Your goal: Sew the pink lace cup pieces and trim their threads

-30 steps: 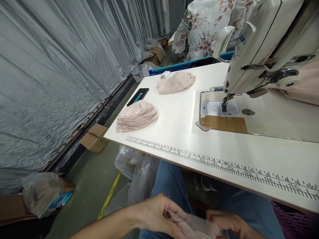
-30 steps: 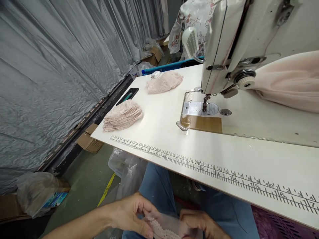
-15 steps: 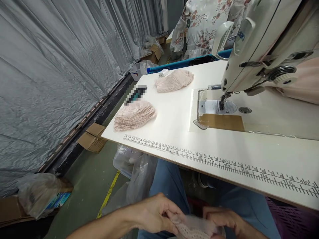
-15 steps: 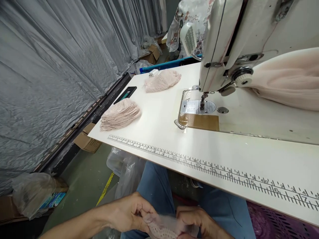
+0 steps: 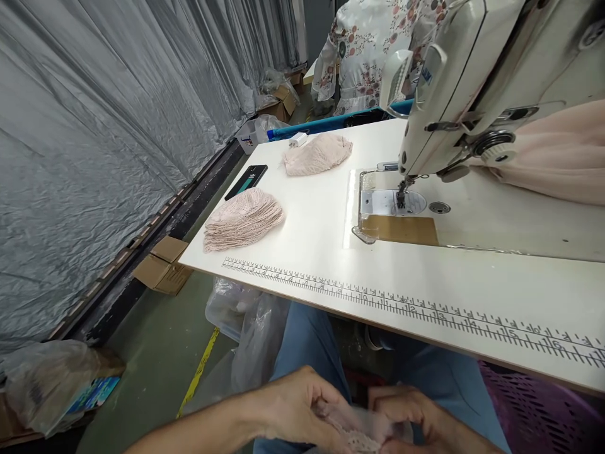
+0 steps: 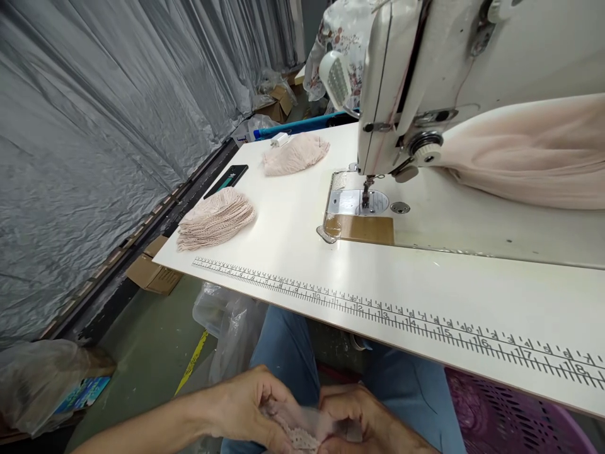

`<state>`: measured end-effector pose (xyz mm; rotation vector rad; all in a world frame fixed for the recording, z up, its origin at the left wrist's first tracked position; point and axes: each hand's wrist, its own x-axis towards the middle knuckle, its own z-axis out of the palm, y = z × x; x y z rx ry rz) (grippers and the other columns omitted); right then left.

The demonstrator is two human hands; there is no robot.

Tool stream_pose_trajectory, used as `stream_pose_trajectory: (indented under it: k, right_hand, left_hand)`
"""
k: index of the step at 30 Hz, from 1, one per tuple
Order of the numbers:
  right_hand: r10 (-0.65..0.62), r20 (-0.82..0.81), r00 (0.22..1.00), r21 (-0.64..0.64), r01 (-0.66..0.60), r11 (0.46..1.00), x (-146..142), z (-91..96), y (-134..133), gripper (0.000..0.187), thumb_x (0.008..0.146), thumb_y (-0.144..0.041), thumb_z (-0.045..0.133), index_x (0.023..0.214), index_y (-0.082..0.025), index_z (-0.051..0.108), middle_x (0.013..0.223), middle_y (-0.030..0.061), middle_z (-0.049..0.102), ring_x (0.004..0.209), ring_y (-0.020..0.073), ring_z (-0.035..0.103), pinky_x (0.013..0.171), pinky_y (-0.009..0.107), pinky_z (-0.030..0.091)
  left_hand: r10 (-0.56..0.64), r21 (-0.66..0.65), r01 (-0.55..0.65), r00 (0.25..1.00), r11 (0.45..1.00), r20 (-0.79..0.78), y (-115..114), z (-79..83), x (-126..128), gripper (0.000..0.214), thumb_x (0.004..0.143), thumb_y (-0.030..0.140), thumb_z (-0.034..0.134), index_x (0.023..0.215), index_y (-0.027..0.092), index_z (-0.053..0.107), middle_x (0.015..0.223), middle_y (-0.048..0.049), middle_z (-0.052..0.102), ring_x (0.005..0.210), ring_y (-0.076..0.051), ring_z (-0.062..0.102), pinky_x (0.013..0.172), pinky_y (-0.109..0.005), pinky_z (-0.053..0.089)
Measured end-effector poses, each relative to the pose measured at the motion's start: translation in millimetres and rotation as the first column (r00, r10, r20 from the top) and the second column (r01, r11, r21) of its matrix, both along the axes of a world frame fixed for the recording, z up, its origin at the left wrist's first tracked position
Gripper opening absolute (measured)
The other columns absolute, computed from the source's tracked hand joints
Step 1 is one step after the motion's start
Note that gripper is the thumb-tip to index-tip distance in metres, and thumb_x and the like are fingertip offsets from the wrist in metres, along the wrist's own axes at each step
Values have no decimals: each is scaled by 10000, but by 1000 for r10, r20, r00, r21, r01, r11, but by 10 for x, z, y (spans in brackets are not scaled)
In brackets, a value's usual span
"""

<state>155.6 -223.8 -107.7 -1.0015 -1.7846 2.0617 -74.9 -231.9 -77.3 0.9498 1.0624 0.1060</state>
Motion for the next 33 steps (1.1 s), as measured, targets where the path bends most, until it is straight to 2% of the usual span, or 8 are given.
stream_pose_trajectory:
  k: [3, 7, 11, 16, 20, 25, 30, 33]
  right_hand:
    - [-13, -22, 1000, -21, 12, 1000, 2, 4, 7, 384, 755, -595, 666, 679, -221, 705, 736, 2, 539, 722, 183, 525, 661, 288, 430]
    - [-3, -65, 998, -24, 1, 1000, 5, -58, 15, 479, 748, -677, 656, 654, -209, 692, 703, -20, 504, 680, 152, 494, 638, 267, 407]
    - [23, -91, 996, -41, -27, 999, -11, -96, 31, 462, 753, -654, 663, 659, -202, 674, 698, -31, 485, 669, 138, 459, 622, 262, 363]
    - [19, -67, 998, -57, -23, 998, -17, -135, 7, 355, 699, -555, 742, 671, -210, 662, 730, -26, 504, 704, 158, 480, 641, 274, 355]
    - [0, -33, 999, -96, -3, 995, -8, -108, -13, 387, 696, -582, 709, 646, -205, 635, 729, -15, 493, 681, 157, 445, 625, 271, 335]
    - [10, -151, 988, -137, -31, 990, 0, -58, 5, 419, 730, -607, 700, 655, -198, 655, 735, -8, 520, 657, 139, 441, 571, 245, 298]
    - [10, -225, 974, -184, -52, 982, 17, -139, 28, 343, 735, -518, 758, 680, -180, 744, 726, -3, 546, 662, 128, 483, 570, 229, 314]
    - [-5, -230, 973, -200, -43, 979, 24, -183, 30, 342, 731, -515, 769, 689, -176, 766, 698, -12, 532, 650, 121, 481, 578, 228, 317]
  left_hand:
    - [25, 9, -25, 1000, 1000, -1, -6, -35, 38, 669, 394, 652, 854, 870, 186, 793, 590, 29, 599, 538, -62, 435, 627, -193, 451]
    - [66, -86, -63, 997, 994, 27, -7, -69, 25, 690, 358, 652, 856, 866, 190, 789, 659, 6, 667, 590, -85, 525, 695, -215, 489]
    - [82, -115, -81, 997, 990, -2, -9, -90, 2, 681, 362, 633, 866, 862, 178, 788, 703, -17, 702, 625, -105, 572, 721, -229, 508]
    - [77, -97, -76, 997, 992, 7, -12, -112, -30, 620, 419, 590, 880, 865, 169, 786, 761, -39, 730, 685, -131, 630, 766, -245, 528]
    - [61, -73, -60, 998, 996, 16, -9, -119, -77, 631, 435, 595, 873, 878, 154, 783, 792, -62, 743, 740, -177, 678, 806, -287, 547]
    - [42, -63, -39, 998, 997, 47, -17, -120, -116, 591, 453, 543, 893, 879, 150, 780, 805, -70, 749, 760, -200, 705, 838, -310, 561]
    - [29, -50, -26, 998, 998, 56, -27, -125, -143, 550, 500, 543, 879, 876, 154, 779, 815, -68, 752, 767, -188, 705, 838, -295, 559]
    - [46, -55, -44, 999, 998, 27, -19, -128, -154, 596, 471, 579, 872, 880, 155, 780, 802, -66, 750, 760, -191, 700, 829, -301, 558]
